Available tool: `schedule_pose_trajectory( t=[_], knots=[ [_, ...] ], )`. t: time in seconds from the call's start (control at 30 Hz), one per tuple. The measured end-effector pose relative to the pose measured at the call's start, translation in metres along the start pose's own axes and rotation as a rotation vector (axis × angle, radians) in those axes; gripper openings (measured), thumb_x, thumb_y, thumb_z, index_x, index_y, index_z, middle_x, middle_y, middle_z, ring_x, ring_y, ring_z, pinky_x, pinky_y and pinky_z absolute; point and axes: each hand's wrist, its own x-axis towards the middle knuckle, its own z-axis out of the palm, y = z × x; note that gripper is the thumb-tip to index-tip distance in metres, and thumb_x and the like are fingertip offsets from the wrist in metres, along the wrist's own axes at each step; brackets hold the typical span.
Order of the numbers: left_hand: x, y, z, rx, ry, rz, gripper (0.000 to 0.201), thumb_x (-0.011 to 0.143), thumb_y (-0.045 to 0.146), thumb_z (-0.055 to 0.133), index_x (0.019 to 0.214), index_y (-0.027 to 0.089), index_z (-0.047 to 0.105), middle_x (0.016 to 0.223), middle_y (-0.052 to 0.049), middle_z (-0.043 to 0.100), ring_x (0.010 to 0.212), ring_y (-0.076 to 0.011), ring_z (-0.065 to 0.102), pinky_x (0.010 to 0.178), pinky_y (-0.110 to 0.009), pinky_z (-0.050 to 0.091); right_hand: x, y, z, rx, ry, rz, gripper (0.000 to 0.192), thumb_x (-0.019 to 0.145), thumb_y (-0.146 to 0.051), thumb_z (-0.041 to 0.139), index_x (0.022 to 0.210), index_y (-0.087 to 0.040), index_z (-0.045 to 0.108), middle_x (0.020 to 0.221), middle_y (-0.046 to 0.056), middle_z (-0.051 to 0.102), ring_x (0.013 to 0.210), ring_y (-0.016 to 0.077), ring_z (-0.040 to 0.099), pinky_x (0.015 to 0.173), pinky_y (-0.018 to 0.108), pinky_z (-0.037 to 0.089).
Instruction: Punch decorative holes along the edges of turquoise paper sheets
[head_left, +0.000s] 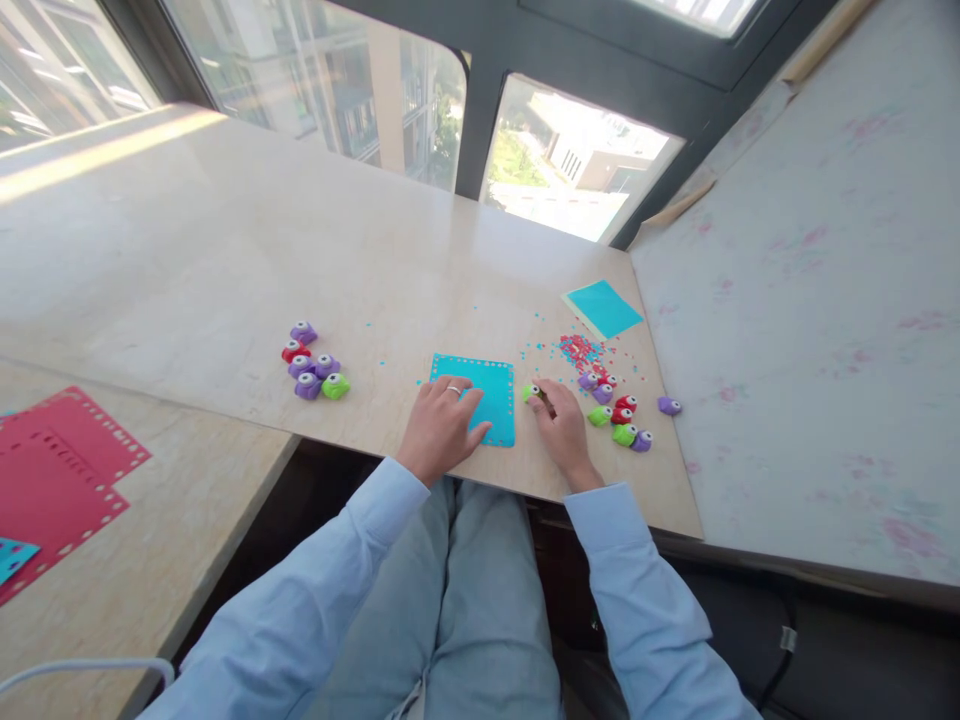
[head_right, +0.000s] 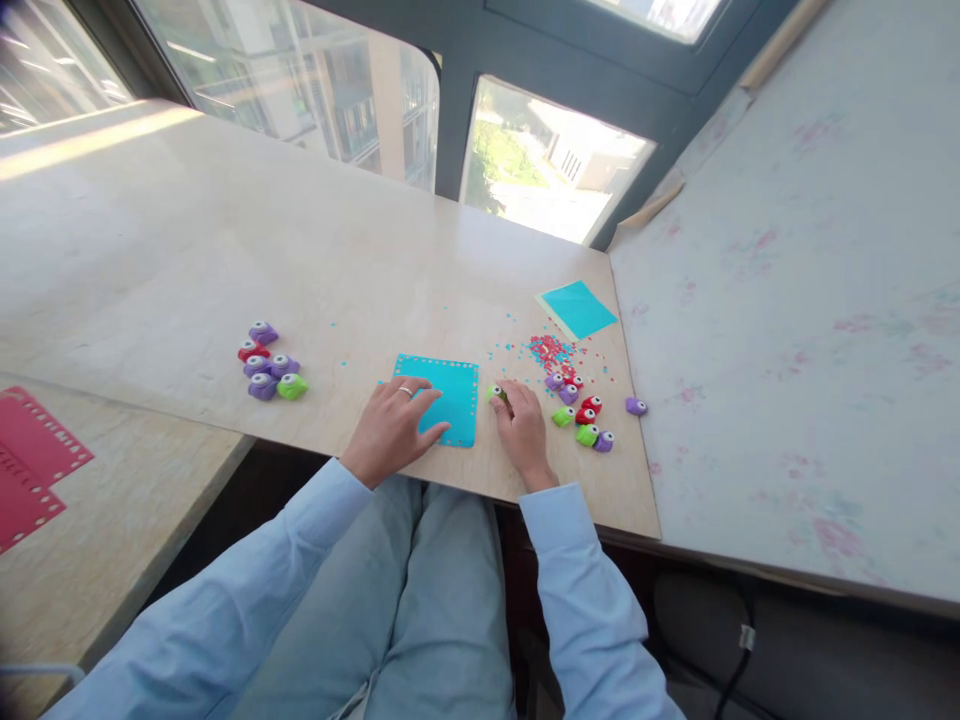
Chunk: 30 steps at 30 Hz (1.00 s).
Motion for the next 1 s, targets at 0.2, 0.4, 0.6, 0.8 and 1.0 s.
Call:
schedule_pose_trajectory(
  t=[0.2, 0.4, 0.6, 0.8, 1.0],
  knots=[
    [0.003, 0.023, 0.010, -0.048, -0.027, 0.070, 0.056, 0.074, 0.045, 0.076, 0.121, 0.019, 0.058, 0.131, -0.017, 0.058, 0.125, -0.0354, 0.049, 0.099, -0.048, 0.041, 0.000, 0.000, 0.000, 0.005, -0.001, 0.014, 0.032, 0.093, -0.037, 0.050, 0.115, -0.021, 0.066, 0.116, 0.012, 0.067, 0.112, 0.0274, 0.058, 0.098, 0.047, 0.046],
    [0.002, 0.021, 0.024, -0.089, -0.029, 0.043, 0.034, 0.077, 0.036, 0.070, 0.107, 0.019, 0.065, 0.125, -0.015, 0.062, 0.119, -0.0336, 0.054, 0.099, -0.050, 0.041, -0.001, 0.002, 0.000, 0.011, 0.005, 0.006, 0.031, 0.093, -0.035, 0.050, 0.115, -0.021, 0.066, 0.115, 0.012, 0.068, 0.112, 0.0268, 0.058, 0.099, 0.046, 0.047],
    [-0.004, 0.011, 0.029, -0.210, 0.043, 0.034, 0.035, 0.080, 0.035, 0.068, 0.113, 0.024, 0.066, 0.129, -0.010, 0.062, 0.122, -0.0305, 0.053, 0.104, -0.048, 0.038, -0.001, 0.003, 0.000, 0.029, 0.003, 0.005, 0.031, 0.092, -0.032, 0.050, 0.115, -0.023, 0.067, 0.116, 0.010, 0.069, 0.115, 0.0270, 0.058, 0.102, 0.048, 0.045],
    [-0.005, 0.008, 0.033, -0.273, 0.079, -0.001, 0.040, 0.083, 0.037, 0.066, 0.121, 0.023, 0.064, 0.129, -0.009, 0.064, 0.121, -0.0279, 0.055, 0.104, -0.046, 0.039, -0.004, 0.000, -0.002, 0.159, -0.045, 0.013, 0.028, 0.092, -0.036, 0.052, 0.112, -0.024, 0.068, 0.113, 0.009, 0.070, 0.106, 0.0252, 0.063, 0.096, 0.043, 0.049],
    [-0.005, 0.008, 0.032, -0.258, 0.063, 0.017, 0.044, 0.082, 0.038, 0.066, 0.123, 0.023, 0.062, 0.131, -0.009, 0.063, 0.123, -0.0288, 0.054, 0.104, -0.046, 0.038, -0.011, -0.005, -0.005, 0.222, -0.095, 0.019, 0.029, 0.092, -0.040, 0.053, 0.112, -0.024, 0.068, 0.111, 0.009, 0.070, 0.099, 0.0237, 0.064, 0.090, 0.040, 0.051]
  ],
)
